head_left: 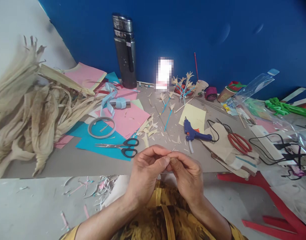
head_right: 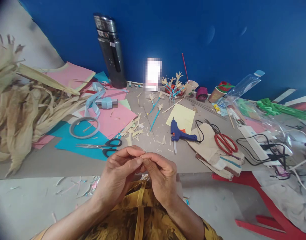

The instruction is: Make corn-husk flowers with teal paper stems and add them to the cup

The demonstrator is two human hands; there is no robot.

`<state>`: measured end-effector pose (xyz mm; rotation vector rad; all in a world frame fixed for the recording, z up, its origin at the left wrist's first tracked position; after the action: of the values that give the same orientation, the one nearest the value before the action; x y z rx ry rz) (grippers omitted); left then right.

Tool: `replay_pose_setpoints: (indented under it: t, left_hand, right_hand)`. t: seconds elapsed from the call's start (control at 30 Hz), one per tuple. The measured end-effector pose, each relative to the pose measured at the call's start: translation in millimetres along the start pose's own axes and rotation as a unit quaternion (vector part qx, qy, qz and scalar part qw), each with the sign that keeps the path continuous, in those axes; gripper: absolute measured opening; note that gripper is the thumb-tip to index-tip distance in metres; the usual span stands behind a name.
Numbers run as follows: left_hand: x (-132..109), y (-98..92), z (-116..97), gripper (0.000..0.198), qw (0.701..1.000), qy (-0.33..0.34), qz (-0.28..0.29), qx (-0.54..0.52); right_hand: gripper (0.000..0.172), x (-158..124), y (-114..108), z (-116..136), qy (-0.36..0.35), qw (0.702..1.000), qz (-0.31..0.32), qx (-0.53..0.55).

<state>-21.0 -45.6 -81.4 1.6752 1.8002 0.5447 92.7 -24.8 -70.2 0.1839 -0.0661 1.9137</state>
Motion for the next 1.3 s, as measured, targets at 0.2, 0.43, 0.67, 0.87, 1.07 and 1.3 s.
replay_pose_setpoints:
  t: [0.2, 0.43, 0.67, 0.87, 1.07, 1.3]
  left_hand:
    - [-1.0, -2.8, -4.3, 0.005, 0.999, 0.023, -0.005, 0.022]
    - [-5.7, 0.1, -12.1, 0.005, 0.998, 0.044, 0.001, 0.039]
    - [-7.2, 0.7, -14.3, 0.008, 0.995, 0.072, 0.007, 0.075]
    - [-7.7, 3.8, -18.7, 0.01, 0.99, 0.099, 0.013, 0.103]
    - [-4.6, 6.2, -21.5, 0.015, 0.989, 0.087, 0.004, 0.116]
    - [-3.6, -1.7, -15.3, 0.014, 0.991, 0.041, -0.029, 0.125]
  right_hand:
    - [0.013, -0.3, 0.9, 4.7, -0.027, 1.0, 0.002, -0.013]
    - [0.02, -3.2, 7.4, 54.8, -0.189, 0.967, -0.029, -0.172]
    - [0.037, -13.4, 11.5, 71.5, -0.305, 0.918, -0.032, -0.253]
    - [0.049, -18.4, 7.0, 69.0, -0.335, 0.886, -0.032, -0.318]
    - [0.048, -14.8, 5.7, 65.7, -0.296, 0.913, -0.031, -0.28]
    - [0.026, -5.7, 1.8, 53.0, -0.185, 0.961, -0.025, -0.205]
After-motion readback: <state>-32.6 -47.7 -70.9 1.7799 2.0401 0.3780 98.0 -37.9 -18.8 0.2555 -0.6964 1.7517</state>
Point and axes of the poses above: each hand's wrist, its own x-axis towards the middle knuckle, its own y-axis out of the palm, z = x × y, the point moved 10 cm from there along x, towards the middle knuckle, and after that the axes turned 6 degrees about z, right-handed, at the moved point
